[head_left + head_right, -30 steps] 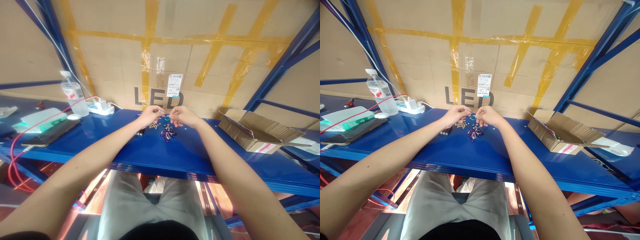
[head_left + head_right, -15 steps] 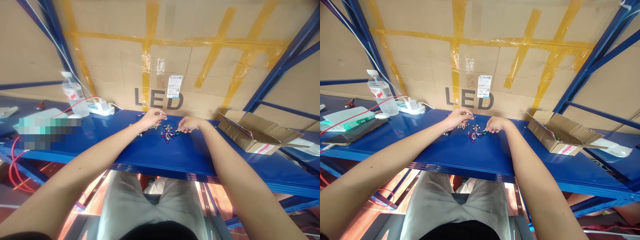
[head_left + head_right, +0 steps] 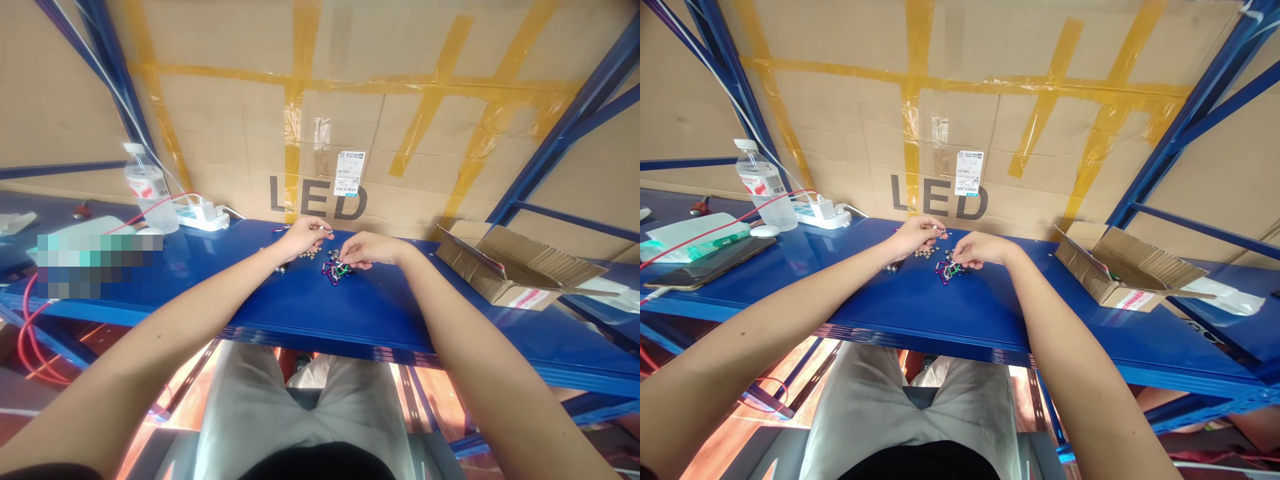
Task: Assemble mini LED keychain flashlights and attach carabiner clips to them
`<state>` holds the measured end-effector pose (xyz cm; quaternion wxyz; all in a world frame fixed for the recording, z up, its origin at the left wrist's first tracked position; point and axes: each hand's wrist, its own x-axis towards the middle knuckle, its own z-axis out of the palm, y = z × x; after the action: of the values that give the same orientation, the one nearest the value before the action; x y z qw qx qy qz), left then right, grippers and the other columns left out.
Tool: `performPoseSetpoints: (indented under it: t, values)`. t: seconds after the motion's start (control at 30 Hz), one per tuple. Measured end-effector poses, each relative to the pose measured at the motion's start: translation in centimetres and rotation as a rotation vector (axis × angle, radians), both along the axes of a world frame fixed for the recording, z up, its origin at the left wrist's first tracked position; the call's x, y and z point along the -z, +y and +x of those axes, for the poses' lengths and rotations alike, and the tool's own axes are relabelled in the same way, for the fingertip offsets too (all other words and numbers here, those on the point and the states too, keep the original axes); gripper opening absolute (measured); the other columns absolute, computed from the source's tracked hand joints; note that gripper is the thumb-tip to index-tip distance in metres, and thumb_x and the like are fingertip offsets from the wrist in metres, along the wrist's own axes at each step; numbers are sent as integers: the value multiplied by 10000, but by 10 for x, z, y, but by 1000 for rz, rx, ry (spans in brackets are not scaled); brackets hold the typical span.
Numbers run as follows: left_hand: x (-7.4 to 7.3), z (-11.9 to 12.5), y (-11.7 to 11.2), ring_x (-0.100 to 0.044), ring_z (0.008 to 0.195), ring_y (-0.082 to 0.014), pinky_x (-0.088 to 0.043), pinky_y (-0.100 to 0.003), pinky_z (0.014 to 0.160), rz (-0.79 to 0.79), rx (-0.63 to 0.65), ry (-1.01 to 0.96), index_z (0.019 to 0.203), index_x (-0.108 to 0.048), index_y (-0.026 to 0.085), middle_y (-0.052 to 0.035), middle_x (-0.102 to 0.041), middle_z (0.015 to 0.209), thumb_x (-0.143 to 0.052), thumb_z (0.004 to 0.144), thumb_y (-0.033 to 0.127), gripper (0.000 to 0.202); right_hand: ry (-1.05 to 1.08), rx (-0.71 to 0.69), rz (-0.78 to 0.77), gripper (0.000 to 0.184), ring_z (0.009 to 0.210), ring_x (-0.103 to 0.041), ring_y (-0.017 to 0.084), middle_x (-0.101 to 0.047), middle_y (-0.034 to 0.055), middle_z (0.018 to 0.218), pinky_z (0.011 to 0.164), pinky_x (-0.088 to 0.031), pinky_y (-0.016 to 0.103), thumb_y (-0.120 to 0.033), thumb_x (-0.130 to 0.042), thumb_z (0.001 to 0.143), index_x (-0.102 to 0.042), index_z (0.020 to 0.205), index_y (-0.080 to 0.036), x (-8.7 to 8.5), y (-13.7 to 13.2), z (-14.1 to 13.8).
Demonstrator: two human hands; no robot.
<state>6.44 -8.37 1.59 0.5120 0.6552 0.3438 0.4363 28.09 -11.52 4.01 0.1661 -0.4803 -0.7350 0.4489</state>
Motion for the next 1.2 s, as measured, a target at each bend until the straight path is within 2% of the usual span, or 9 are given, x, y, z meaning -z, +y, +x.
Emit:
performPoseSetpoints:
  t: [0.1, 0.23, 0.3, 0.43, 0.6, 0.77, 0.9, 1.03, 1.2]
  values:
    - [2, 0, 3, -473, 495, -40, -348, -197, 428, 11, 8, 2, 965, -657, 106, -128, -751, 942, -676, 842, 49, 137, -76, -9, 30, 276, 456, -497, 81, -620, -3, 572, 386, -335, 191, -354, -869, 673, -718, 800, -161, 1, 0, -10]
    - [3, 0, 4, -492, 505, -45, -346, -197, 430, 12, 33, 18, 958, -660, 116, -122, -745, 934, -703, 832, 68, 142, -72, 191, 281, 219, 400, -394, 60, -488, -61, 482, 359, -271, 195, -333, -817, 754, -675, 785, -169, -2, 3, -11]
    - [3, 0, 2, -486, 492, -48, -327, -199, 427, 4, 35, 33, 941, -660, 117, -97, -726, 841, -712, 829, 65, 134, 21, 223, 380, 175, 428, -440, 66, -536, -49, 540, 374, -310, 194, -284, -789, 776, -663, 815, -169, -1, 4, -13]
    - [2, 1, -2, -454, 450, -59, -292, -202, 433, 4, 36, 57, 907, -647, 126, 12, -567, 568, -714, 840, 61, 115, 137, 180, 441, 170, 572, -592, 113, -687, 31, 764, 387, -369, 192, -265, -771, 768, -655, 844, -167, 6, 6, -22]
    - [1, 0, -3, -471, 471, -56, -281, -204, 436, -8, 82, 50, 881, -629, 126, -34, -625, 650, -718, 844, 66, 113, 188, 185, 484, 65, 569, -588, 105, -734, 53, 806, 383, -369, 186, -202, -688, 813, -675, 862, -161, 10, 4, -28]
    - [3, 1, -1, -458, 473, -53, -278, -213, 421, -14, 109, 43, 904, -620, 117, -100, -702, 780, -652, 868, 47, 85, 184, 173, 479, 65, 417, -492, 66, -669, 8, 645, 369, -363, 199, -205, -692, 843, -667, 807, -156, 7, 3, -25]
    - [2, 0, 2, -484, 505, -61, -310, -213, 417, -35, 87, 21, 920, -606, 120, -143, -733, 916, -606, 885, 56, 73, 73, 245, 439, 79, 360, -462, 62, -619, -20, 566, 361, -354, 207, -180, -678, 871, -643, 802, -161, 11, 12, -14]
    - [1, -3, 8, -492, 510, -78, -321, -208, 410, -62, 17, -56, 894, -604, 117, -111, -704, 813, -490, 918, 62, 128, -92, 282, 321, 90, 349, -451, 74, -608, -21, 532, 351, -330, 217, -105, -679, 839, -640, 775, -156, 23, 25, -1]
    - [-1, -6, 9, -496, 486, -81, -316, -208, 402, -91, 18, -100, 883, -604, 107, -95, -685, 752, -447, 895, 20, 180, -101, 238, 224, 80, 382, -465, 74, -612, -11, 541, 402, -373, 219, -65, -680, 816, -672, 785, -139, 32, 30, 6]
